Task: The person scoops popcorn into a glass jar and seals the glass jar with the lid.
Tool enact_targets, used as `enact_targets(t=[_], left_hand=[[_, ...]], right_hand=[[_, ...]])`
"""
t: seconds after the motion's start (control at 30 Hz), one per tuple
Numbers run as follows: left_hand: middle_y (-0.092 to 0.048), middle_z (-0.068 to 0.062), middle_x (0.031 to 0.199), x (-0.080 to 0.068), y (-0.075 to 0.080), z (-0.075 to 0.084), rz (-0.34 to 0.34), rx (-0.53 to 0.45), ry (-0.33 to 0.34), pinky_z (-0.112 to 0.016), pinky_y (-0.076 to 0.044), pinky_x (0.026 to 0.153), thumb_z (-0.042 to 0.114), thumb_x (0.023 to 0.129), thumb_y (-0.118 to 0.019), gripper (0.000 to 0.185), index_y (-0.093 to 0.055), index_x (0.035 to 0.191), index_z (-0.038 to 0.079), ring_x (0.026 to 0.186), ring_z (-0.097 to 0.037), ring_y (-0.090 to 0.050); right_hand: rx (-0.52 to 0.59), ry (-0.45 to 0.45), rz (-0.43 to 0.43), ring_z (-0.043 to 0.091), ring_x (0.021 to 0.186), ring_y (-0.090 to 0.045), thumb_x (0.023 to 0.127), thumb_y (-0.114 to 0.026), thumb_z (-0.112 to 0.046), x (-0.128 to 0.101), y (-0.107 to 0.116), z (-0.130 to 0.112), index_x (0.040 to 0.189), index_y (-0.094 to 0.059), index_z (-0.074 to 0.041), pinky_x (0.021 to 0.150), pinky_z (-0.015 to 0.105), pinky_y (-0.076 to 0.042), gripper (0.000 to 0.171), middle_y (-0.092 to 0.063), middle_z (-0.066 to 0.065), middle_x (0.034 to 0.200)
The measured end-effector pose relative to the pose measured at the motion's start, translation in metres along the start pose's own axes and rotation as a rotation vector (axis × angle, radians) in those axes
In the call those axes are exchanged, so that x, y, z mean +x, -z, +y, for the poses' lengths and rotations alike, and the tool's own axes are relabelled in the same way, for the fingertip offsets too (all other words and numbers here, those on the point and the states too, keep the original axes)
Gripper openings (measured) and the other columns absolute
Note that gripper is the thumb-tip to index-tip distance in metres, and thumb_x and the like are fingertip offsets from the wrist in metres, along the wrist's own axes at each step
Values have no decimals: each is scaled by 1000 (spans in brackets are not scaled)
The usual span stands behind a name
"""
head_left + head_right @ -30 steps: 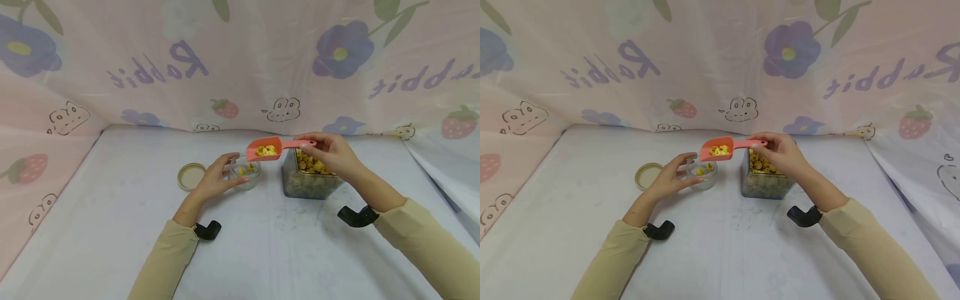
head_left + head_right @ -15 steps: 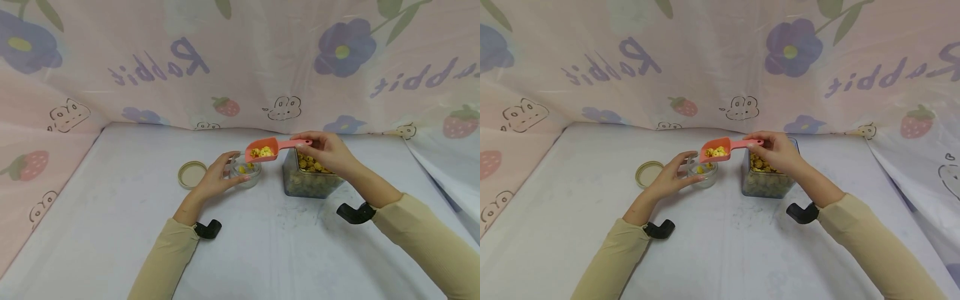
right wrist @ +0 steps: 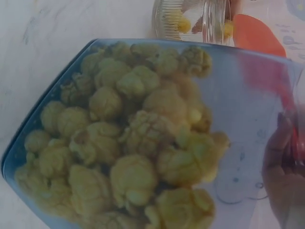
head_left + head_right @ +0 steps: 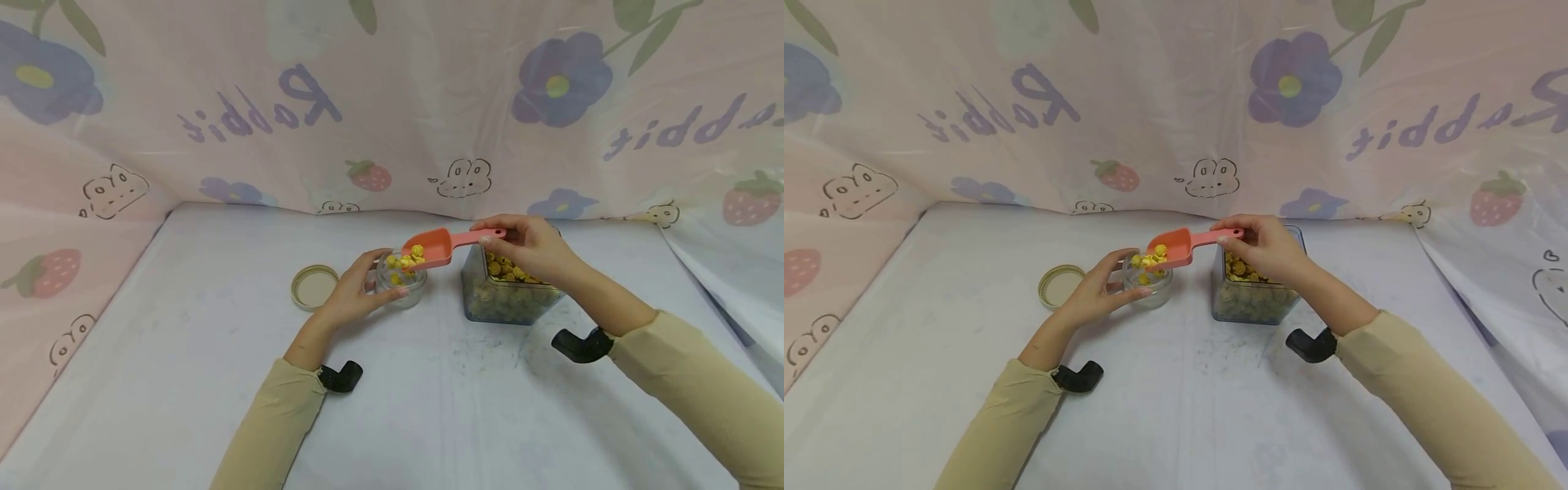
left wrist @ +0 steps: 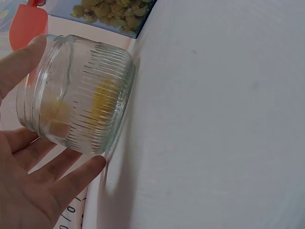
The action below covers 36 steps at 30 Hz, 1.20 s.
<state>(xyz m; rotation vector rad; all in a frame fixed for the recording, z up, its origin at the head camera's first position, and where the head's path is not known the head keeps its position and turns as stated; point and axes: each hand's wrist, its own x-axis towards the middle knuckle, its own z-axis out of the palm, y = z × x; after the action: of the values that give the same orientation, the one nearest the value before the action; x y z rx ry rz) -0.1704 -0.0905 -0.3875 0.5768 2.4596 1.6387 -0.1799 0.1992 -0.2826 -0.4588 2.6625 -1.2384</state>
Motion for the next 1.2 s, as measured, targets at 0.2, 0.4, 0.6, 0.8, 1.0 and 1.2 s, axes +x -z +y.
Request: enact_targets(t=[0.2, 0.4, 0.6, 0.8, 1.0, 1.2], left_hand=[[-41, -14, 145, 0, -1, 1, 1, -13, -3, -47, -46, 102, 19, 81, -77, 75, -37, 143, 4, 134, -33, -40], [-41, -12, 144, 0, -2, 1, 8, -9, 10, -46, -45, 103, 18, 82, -77, 74, -38, 143, 5, 134, -32, -40], [-42, -15, 143, 0, -3, 0, 20, -30, -8, -46, -45, 103, 16, 81, -77, 72, -39, 141, 5, 132, -33, -42], [-43, -15, 143, 0, -4, 0, 27, -33, -5, -47, -45, 103, 16, 81, -78, 73, -39, 141, 5, 132, -33, -42], [-41, -13, 144, 0, -4, 1, 19, -2, -2, -48, -45, 103, 18, 82, -77, 73, -37, 143, 5, 133, -33, -41], [-39, -14, 145, -2, -3, 2, 17, 18, -7, -49, -45, 102, 19, 83, -75, 74, -35, 144, 5, 134, -34, -40]], right_hand=[[-49, 23, 4, 17, 80, -55, 95, -60, -19, -1, 1, 0, 123, -62, -3, 59, 20, -42, 32, -57, 13, 105], [-99, 108, 18, 13, 74, -52, 95, -61, -14, 1, 0, -1, 120, -63, 0, 55, 21, -40, 29, -58, 14, 102], [-127, 139, 40, 15, 74, -52, 93, -62, -10, 0, 1, -4, 118, -64, 1, 57, 20, -41, 27, -60, 14, 101], [-168, 146, 54, 18, 77, -53, 93, -62, -10, -1, 2, -4, 118, -65, 0, 59, 19, -42, 27, -61, 13, 99], [-150, 156, 65, 16, 76, -53, 93, -63, -10, -4, 2, -4, 118, -65, 1, 59, 18, -41, 27, -61, 14, 99], [-69, 157, 85, 16, 77, -55, 93, -62, -11, -7, 1, 0, 120, -64, 0, 61, 15, -44, 28, -59, 13, 101]])
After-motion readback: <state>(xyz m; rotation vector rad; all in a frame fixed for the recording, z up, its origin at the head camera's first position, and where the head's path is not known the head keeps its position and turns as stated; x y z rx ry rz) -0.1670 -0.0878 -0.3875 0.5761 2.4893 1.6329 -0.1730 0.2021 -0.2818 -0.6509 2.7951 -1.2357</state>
